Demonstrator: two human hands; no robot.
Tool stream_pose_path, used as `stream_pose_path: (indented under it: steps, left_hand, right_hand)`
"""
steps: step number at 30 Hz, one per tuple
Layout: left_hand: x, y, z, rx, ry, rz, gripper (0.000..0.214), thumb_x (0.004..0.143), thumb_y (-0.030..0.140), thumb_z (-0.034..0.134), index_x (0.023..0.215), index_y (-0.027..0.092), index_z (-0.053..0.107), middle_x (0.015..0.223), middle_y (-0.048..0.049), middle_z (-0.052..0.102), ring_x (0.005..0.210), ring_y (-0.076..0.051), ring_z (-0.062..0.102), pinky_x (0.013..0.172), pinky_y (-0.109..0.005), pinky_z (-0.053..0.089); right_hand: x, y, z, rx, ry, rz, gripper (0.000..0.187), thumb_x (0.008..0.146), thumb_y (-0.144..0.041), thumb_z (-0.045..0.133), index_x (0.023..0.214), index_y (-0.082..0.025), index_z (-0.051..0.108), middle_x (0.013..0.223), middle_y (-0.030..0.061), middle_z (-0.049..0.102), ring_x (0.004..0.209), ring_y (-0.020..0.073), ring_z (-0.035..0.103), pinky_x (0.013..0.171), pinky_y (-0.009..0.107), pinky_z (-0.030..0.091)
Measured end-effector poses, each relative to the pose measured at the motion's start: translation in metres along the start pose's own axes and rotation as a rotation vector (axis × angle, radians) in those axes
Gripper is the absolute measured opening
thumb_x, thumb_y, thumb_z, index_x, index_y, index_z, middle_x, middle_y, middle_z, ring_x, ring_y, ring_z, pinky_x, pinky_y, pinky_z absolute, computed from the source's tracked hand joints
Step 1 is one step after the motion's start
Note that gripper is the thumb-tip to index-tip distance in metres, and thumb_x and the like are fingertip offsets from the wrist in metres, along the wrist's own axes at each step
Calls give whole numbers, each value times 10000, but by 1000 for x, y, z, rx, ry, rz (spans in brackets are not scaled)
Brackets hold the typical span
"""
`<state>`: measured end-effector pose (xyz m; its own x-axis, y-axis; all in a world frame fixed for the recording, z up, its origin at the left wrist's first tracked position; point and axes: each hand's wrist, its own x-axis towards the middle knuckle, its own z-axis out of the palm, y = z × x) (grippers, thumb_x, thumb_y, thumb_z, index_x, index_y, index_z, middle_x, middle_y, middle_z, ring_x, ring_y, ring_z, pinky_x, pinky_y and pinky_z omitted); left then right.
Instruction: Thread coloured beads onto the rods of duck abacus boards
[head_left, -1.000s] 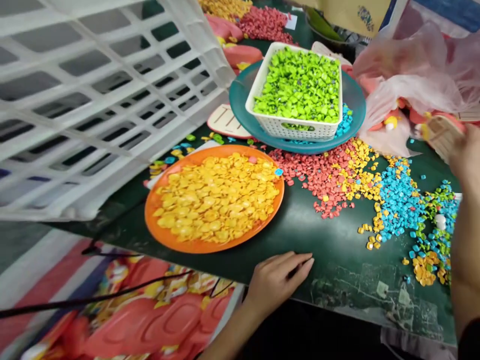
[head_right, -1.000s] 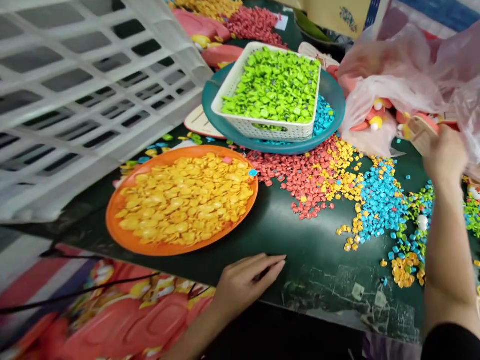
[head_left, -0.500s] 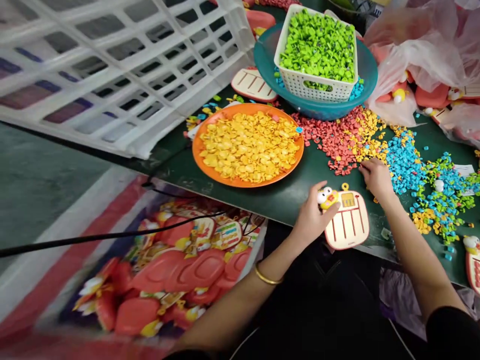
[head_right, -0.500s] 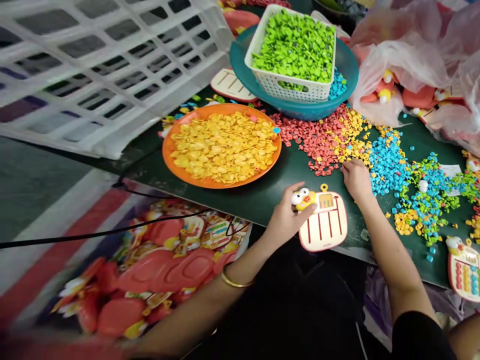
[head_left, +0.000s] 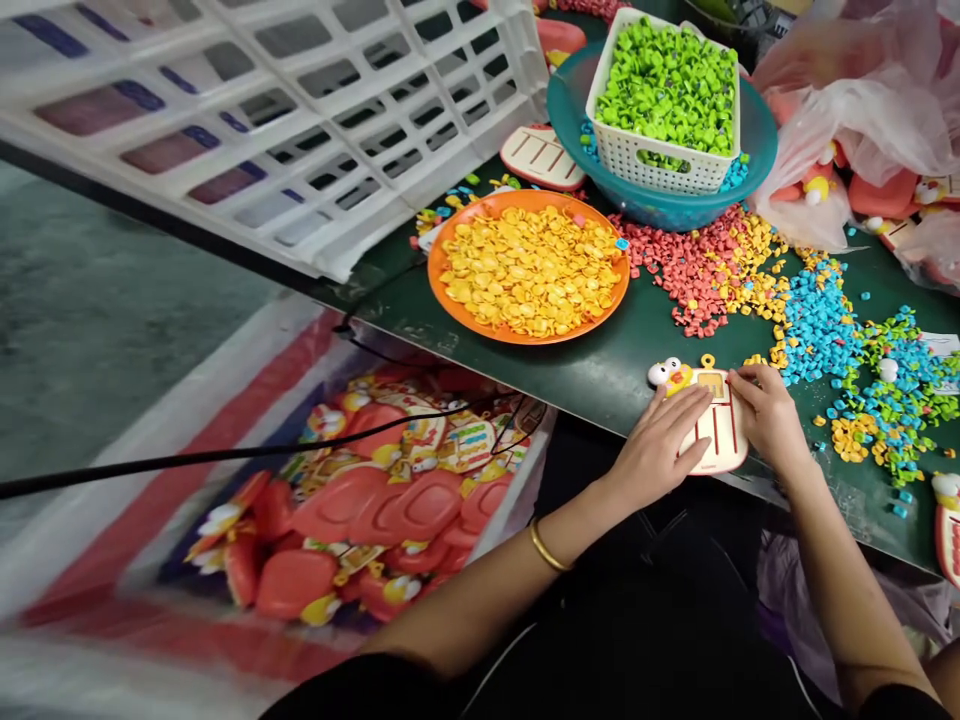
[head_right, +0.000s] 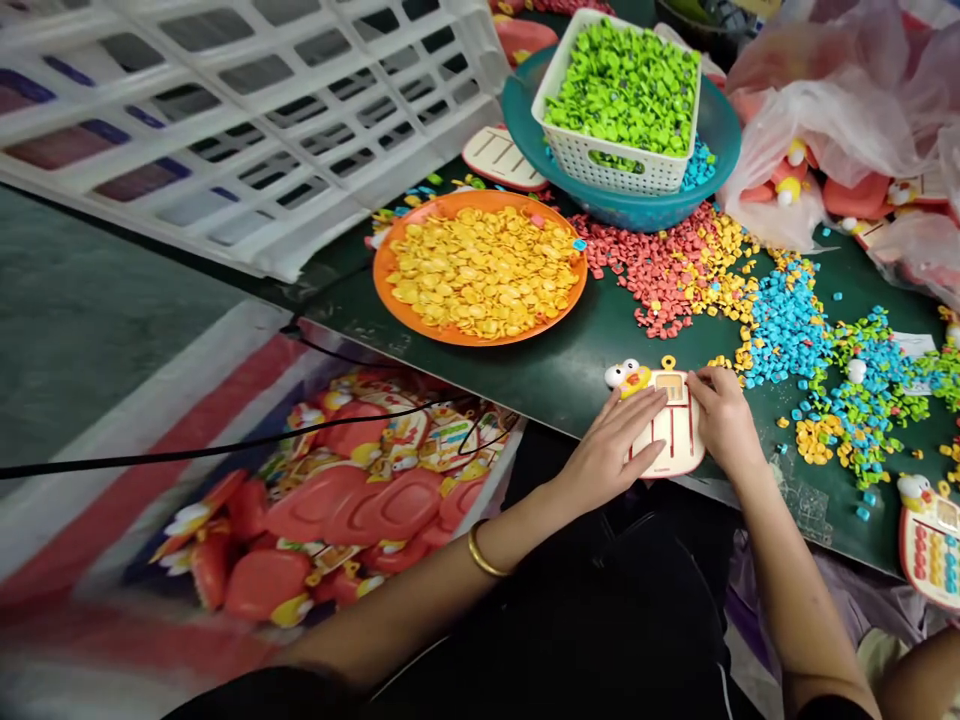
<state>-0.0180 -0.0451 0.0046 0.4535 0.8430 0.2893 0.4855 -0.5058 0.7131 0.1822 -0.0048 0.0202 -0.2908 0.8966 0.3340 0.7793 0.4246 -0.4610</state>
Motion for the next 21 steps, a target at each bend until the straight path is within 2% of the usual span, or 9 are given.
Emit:
stream_pose_path:
  steps: [7, 11, 14, 16, 18, 21]
  left_hand:
    - [4, 1, -6, 36, -112, 28, 597, 1017, 295, 403, 1564, 134, 226, 1588, -164, 359, 1509, -248, 281, 1256, -509, 163]
    - [3, -3, -2, 61, -105, 59, 615, 1024, 287, 385, 1575, 130, 165, 1595, -171, 341, 1516, -254, 261, 1255, -518, 159]
    - [1, -6, 2, 55, -83, 87, 652, 1026, 292, 379, 1588, 143, 84, 1600, -175, 329, 1521, -260, 247, 1253, -527, 173]
    - [0, -8, 2, 43, -76, 86, 691, 1025, 297, 375, 1590, 134, 13, 1610, -187, 301, 1525, -263, 232, 1251, -525, 190]
    - [0, -9, 2, 39, -89, 84, 733, 1022, 307, 385, 1586, 114, -42, 1621, -202, 260, 1532, -270, 207, 1250, -525, 196]
    - [-1, -9, 0, 46, -135, 111, 691, 1020, 293, 381, 1590, 114, 34, 1625, -181, 264, 1536, -263, 196, 1259, -521, 167]
  right_hand:
    - [-10, -1, -7, 18, 53, 71, 261, 963, -212, 494, 1002, -208, 752, 957, 86, 661, 914, 198, 622, 810, 355, 548]
    - [-24, -15, -10, 58, -11, 91, 237, 946, -193, 522, 1048, -214, 735, 991, 82, 658, 939, 194, 639, 842, 349, 554]
    - [-30, -31, -4, 171, -29, 57, 271, 938, -165, 512, 1069, -245, 735, 1011, 73, 682, 952, 184, 658, 847, 329, 557]
    - [-24, -36, 2, 292, -45, 39, 283, 924, -144, 508, 1004, -260, 754, 991, 57, 709, 944, 174, 672, 842, 315, 558]
    - [-9, -34, 6, 386, -25, 80, 253, 905, -151, 535, 915, -260, 763, 944, 41, 727, 906, 167, 683, 829, 312, 558]
    - [29, -22, 8, 337, 167, 226, 163, 880, -229, 593, 883, -232, 756, 890, 44, 733, 844, 178, 682, 764, 312, 552]
